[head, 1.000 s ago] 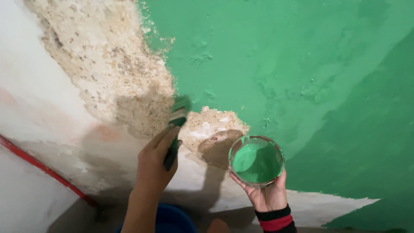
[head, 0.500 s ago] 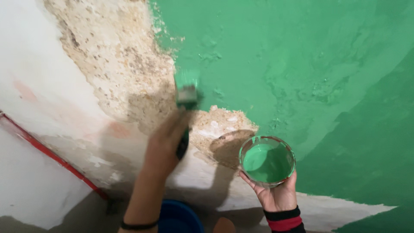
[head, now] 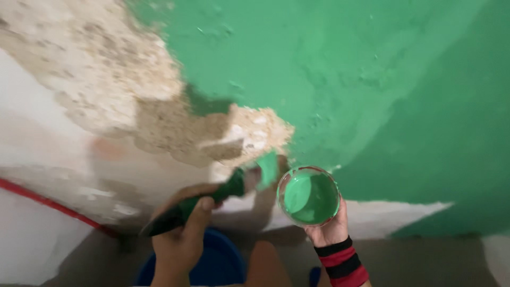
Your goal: The person paints a wall green using a paintbrush and a small container of paint. They repeatedly dip the brush into the container and apply paint to the wall surface, covering the unpainted areas.
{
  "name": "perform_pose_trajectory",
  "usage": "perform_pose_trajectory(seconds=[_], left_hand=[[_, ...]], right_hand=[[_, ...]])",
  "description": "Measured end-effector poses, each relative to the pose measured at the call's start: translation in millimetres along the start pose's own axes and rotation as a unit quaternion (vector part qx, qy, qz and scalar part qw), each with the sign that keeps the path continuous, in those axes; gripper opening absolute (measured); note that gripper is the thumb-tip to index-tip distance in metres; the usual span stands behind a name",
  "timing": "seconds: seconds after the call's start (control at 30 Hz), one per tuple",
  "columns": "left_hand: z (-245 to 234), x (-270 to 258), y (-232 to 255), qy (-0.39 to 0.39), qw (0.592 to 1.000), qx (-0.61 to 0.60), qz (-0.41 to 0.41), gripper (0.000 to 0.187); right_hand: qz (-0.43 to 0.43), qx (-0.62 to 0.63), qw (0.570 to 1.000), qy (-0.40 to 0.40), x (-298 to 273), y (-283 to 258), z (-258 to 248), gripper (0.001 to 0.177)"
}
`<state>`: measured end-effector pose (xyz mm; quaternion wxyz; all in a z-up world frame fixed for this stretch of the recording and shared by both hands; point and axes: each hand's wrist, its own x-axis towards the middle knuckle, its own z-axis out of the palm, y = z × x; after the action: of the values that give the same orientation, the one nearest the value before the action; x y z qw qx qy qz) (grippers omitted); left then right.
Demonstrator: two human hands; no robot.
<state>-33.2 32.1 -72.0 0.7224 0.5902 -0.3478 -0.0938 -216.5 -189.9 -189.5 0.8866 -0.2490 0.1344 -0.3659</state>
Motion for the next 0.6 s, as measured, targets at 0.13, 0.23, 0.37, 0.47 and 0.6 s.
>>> perform_pose_trajectory(seconds=[0.13, 0.23, 0.37, 0.47, 0.6], left_hand=[[34, -19, -18, -0.045, 0.985, -0.119, -0.113, 0.019], [60, -23, -35, -0.067, 0.982, -0.086, -0.157, 0.02], [76, -23, -42, -0.105, 0.984, 0.083, -0.115, 0.023], [80, -20, -38, -0.112, 0.974, 0.139, -0.136, 0.025], [76, -22, -42, -0.119, 0.964, 0.198, -0.132, 0.024]], right_hand=[[0.014, -0.015, 1.0, -0.013, -21, 0, -21, 0.072], [0.022, -0.016, 0.999, -0.017, -33, 2, -30, 0.07], [0.03, -0.015, 0.999, -0.002, -41, 13, -40, 0.068], [0.06, -0.017, 0.996, 0.059, -39, 18, -47, 0.067], [0.071, -0.018, 0.996, 0.053, -38, 19, -47, 0.067]])
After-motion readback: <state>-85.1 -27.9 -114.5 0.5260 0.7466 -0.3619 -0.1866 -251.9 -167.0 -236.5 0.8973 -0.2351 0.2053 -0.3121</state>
